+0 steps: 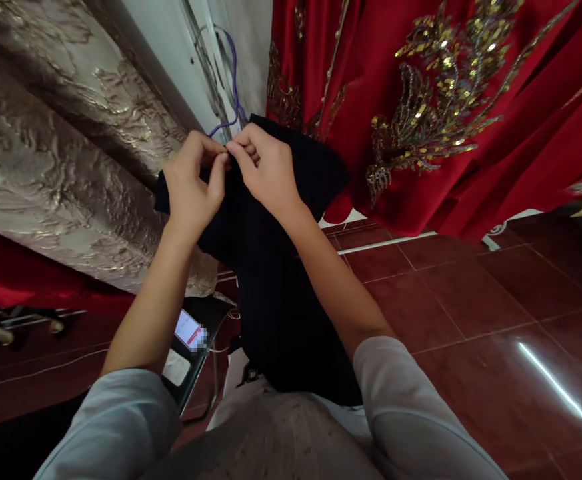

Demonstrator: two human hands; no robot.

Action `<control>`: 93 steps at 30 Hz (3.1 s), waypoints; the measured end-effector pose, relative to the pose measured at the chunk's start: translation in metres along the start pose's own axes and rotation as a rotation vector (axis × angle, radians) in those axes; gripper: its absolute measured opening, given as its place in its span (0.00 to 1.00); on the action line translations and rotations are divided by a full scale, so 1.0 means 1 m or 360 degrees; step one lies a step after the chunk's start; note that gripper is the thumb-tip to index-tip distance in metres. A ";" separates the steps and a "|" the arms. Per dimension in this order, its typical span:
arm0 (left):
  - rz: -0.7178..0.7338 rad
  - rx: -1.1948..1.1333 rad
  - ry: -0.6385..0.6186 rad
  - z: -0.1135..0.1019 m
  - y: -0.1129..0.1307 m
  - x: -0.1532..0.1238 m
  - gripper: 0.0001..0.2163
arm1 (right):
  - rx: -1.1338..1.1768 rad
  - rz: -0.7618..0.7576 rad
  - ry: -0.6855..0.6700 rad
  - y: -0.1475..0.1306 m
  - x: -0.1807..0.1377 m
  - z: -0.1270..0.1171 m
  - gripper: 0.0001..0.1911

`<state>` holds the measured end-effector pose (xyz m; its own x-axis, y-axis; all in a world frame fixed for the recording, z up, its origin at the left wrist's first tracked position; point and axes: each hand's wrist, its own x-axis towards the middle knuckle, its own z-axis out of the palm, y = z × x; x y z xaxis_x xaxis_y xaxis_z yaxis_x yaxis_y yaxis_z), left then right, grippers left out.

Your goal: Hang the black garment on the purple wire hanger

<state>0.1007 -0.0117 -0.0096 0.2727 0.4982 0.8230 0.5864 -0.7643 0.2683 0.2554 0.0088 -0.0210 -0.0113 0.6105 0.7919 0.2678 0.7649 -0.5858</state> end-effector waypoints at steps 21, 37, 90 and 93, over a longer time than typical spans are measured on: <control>-0.0085 0.0400 -0.0301 -0.048 -0.088 0.004 0.10 | -0.0876 0.0946 0.0168 0.100 -0.074 -0.120 0.06; -0.0209 0.0494 -0.0356 -0.088 -0.074 -0.016 0.05 | -0.0334 0.1101 -0.1783 0.036 -0.093 -0.055 0.05; -0.0635 0.0234 -0.1069 -0.096 -0.079 -0.109 0.14 | -0.0104 0.0523 -0.0135 0.083 -0.044 -0.046 0.04; -0.0538 0.0367 -0.0788 -0.099 -0.068 -0.087 0.10 | -0.0135 0.0509 -0.0071 0.077 -0.043 -0.059 0.04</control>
<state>-0.0382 -0.0438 -0.0502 0.3315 0.8686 0.3684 0.8357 -0.4515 0.3125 0.3337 0.0288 -0.0897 0.0448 0.8268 0.5608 0.3440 0.5142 -0.7856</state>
